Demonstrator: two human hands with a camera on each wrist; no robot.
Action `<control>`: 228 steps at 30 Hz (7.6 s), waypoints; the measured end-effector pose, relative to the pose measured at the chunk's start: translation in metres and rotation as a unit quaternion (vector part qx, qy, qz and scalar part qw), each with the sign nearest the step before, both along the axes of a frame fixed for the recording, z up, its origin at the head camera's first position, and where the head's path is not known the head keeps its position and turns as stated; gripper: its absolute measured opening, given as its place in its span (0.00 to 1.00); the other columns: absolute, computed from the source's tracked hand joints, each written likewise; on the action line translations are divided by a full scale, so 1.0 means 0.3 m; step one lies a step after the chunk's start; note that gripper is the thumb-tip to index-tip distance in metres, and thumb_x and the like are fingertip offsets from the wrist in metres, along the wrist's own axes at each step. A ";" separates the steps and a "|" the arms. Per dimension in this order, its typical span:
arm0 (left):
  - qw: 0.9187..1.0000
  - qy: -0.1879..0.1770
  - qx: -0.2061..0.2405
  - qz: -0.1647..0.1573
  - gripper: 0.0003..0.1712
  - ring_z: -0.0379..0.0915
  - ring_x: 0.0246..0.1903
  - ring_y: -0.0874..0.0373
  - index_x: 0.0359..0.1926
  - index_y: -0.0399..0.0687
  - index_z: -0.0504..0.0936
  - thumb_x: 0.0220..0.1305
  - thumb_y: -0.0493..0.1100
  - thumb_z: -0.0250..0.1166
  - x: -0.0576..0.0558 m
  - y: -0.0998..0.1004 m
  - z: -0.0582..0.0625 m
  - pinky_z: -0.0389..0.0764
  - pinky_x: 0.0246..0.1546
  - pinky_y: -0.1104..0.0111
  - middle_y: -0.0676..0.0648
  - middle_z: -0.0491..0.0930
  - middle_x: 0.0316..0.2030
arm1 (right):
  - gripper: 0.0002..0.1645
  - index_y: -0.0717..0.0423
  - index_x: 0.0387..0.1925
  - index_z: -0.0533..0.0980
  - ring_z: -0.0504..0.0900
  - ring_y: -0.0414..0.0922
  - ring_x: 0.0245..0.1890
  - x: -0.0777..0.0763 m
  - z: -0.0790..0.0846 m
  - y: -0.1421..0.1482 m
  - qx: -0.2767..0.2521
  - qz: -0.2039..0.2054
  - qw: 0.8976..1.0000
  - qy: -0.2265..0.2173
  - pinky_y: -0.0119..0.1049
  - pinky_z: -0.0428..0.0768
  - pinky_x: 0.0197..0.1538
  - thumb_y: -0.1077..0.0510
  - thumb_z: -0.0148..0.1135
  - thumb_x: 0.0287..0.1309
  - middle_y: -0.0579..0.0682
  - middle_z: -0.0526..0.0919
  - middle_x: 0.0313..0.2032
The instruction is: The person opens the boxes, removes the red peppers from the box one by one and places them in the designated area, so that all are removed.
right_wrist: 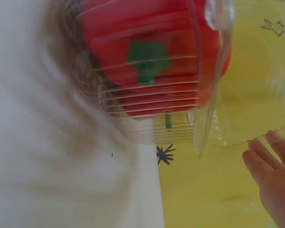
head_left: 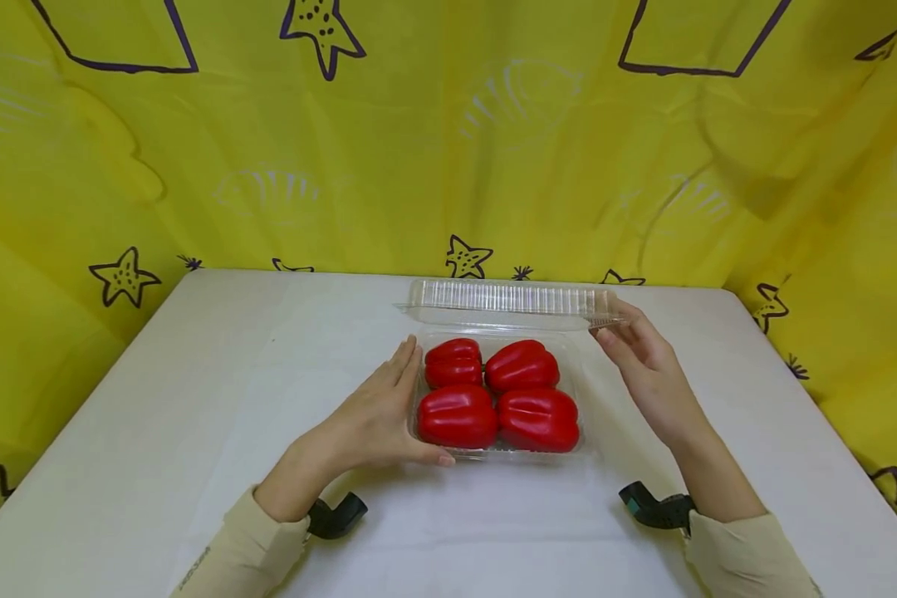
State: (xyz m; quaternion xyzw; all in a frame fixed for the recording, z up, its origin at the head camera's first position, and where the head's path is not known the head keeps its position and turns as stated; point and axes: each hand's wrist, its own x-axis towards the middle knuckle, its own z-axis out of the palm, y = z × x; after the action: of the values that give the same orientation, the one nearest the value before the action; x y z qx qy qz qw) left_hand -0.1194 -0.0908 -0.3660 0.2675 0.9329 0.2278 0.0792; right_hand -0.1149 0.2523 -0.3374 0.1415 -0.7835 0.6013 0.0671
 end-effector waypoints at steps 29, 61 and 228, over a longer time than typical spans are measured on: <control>0.998 -0.006 -0.067 -0.011 0.78 0.40 0.79 0.46 0.77 0.37 0.50 0.36 0.76 0.73 0.066 0.025 0.052 0.53 0.76 0.48 0.40 0.46 0.78 | 0.39 0.63 0.77 0.43 0.49 0.56 0.78 -0.051 -0.074 0.026 -0.093 0.079 0.986 -0.117 0.26 0.71 0.64 0.56 0.46 0.75 0.62 0.47 0.78; 0.996 0.033 -0.074 0.027 0.78 0.41 0.79 0.47 0.77 0.36 0.49 0.38 0.82 0.67 0.067 0.051 0.024 0.52 0.77 0.50 0.39 0.46 0.78 | 0.42 0.65 0.77 0.39 0.49 0.58 0.78 -0.067 -0.103 0.053 -0.055 0.120 0.970 -0.205 0.26 0.65 0.71 0.48 0.43 0.76 0.64 0.45 0.77; 0.996 0.047 -0.070 0.018 0.76 0.41 0.78 0.44 0.77 0.35 0.48 0.42 0.82 0.64 0.075 0.058 0.007 0.54 0.76 0.50 0.38 0.45 0.78 | 0.40 0.70 0.59 0.73 0.72 0.64 0.49 -0.022 0.066 0.091 0.507 -0.075 0.837 0.193 0.62 0.78 0.45 0.64 0.76 0.41 0.67 0.73 0.50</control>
State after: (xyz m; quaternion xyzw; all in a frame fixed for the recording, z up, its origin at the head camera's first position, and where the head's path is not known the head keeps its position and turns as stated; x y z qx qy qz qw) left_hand -0.0970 -0.0733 -0.3637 0.2548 0.9539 0.1506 0.0500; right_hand -0.1215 0.2796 -0.3175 0.2101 -0.9581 0.0733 0.1806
